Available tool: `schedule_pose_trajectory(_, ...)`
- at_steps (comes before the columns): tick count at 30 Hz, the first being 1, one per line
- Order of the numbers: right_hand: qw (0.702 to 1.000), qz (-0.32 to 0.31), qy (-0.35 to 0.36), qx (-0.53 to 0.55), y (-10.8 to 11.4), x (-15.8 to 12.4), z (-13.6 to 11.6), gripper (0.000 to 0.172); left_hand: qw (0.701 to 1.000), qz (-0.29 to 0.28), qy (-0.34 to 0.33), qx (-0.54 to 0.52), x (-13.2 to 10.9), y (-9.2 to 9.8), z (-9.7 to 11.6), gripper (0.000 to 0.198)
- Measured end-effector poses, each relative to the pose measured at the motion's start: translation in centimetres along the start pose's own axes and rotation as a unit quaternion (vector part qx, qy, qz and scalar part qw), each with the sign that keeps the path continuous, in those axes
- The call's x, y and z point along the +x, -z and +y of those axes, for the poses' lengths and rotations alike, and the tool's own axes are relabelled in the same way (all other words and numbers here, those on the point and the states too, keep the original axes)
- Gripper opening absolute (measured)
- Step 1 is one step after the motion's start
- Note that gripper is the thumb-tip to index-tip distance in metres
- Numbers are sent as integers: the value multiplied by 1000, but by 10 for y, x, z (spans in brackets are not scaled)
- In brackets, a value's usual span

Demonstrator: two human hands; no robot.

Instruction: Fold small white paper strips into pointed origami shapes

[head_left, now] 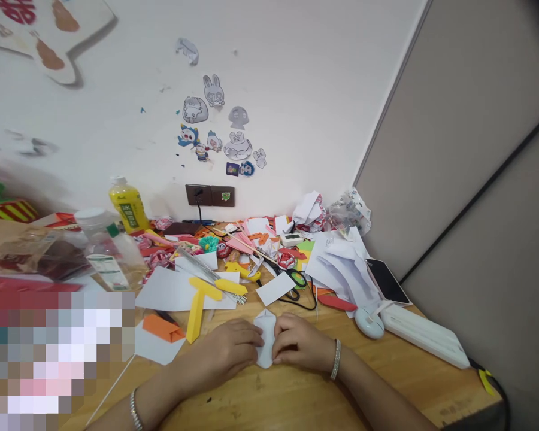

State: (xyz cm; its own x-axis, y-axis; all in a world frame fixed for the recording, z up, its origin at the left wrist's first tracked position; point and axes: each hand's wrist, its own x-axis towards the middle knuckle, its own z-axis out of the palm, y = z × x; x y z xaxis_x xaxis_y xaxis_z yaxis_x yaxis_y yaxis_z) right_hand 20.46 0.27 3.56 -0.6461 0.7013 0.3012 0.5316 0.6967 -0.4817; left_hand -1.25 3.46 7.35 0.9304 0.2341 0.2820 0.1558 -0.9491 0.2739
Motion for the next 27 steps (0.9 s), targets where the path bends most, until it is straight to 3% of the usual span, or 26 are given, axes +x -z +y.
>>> schedule_pose_trajectory(11, 996, 14, -90, -14, -4, 4, -1, 12, 984, 34, 115, -133, 6, -21, -5, 14)
schedule_pose_trajectory(27, 983, 61, -170, -28, -11, 10, -9, 13, 964, 70, 213, -143, 12, -31, 1, 11)
